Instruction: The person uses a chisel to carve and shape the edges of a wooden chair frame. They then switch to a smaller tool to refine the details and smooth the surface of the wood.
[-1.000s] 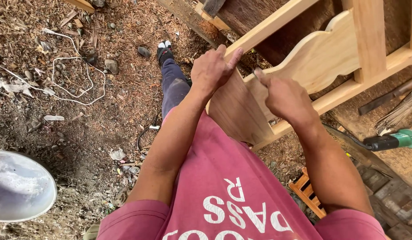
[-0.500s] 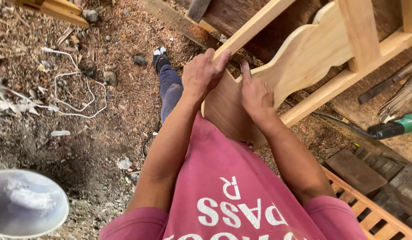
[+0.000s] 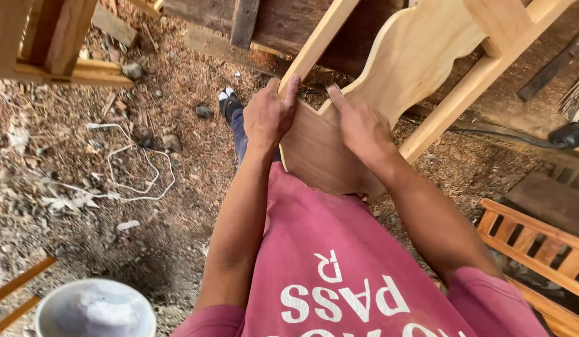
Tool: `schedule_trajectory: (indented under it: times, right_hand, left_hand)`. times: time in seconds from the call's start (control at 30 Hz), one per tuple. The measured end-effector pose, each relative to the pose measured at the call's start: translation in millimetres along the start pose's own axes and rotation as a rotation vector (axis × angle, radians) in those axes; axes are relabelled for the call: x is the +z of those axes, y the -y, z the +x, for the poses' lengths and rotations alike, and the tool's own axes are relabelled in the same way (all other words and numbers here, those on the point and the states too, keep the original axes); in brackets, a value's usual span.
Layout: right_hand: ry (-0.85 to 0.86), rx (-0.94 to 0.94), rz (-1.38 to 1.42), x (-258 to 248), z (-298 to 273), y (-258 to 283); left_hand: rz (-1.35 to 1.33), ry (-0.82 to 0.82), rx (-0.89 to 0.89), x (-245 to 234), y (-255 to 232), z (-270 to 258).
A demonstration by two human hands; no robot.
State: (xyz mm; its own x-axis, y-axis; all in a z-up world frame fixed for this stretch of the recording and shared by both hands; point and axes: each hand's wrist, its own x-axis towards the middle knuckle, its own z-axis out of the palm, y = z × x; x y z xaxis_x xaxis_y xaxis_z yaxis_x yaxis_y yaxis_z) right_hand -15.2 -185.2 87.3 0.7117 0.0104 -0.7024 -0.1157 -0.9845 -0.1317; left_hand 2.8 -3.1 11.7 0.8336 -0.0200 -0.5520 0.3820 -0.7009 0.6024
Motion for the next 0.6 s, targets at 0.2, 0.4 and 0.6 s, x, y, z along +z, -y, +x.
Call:
schedule_trajectory:
  times: [0.2, 0.4, 0.6]
  right_hand:
    - [-0.014, 0.010, 0.037, 5, 19, -3]
    - [0.137, 0.063, 0.067, -33, -30, 16]
    - [-0.093, 0.111, 0.160, -4, 0, 14]
  left_hand:
    - [-0.005, -0.029, -0.021, 4, 3, -1]
    - [-0.056, -0.022, -0.025, -6, -4, -4]
    - [-0.008, -0.014, -0.012, -1, 1, 0]
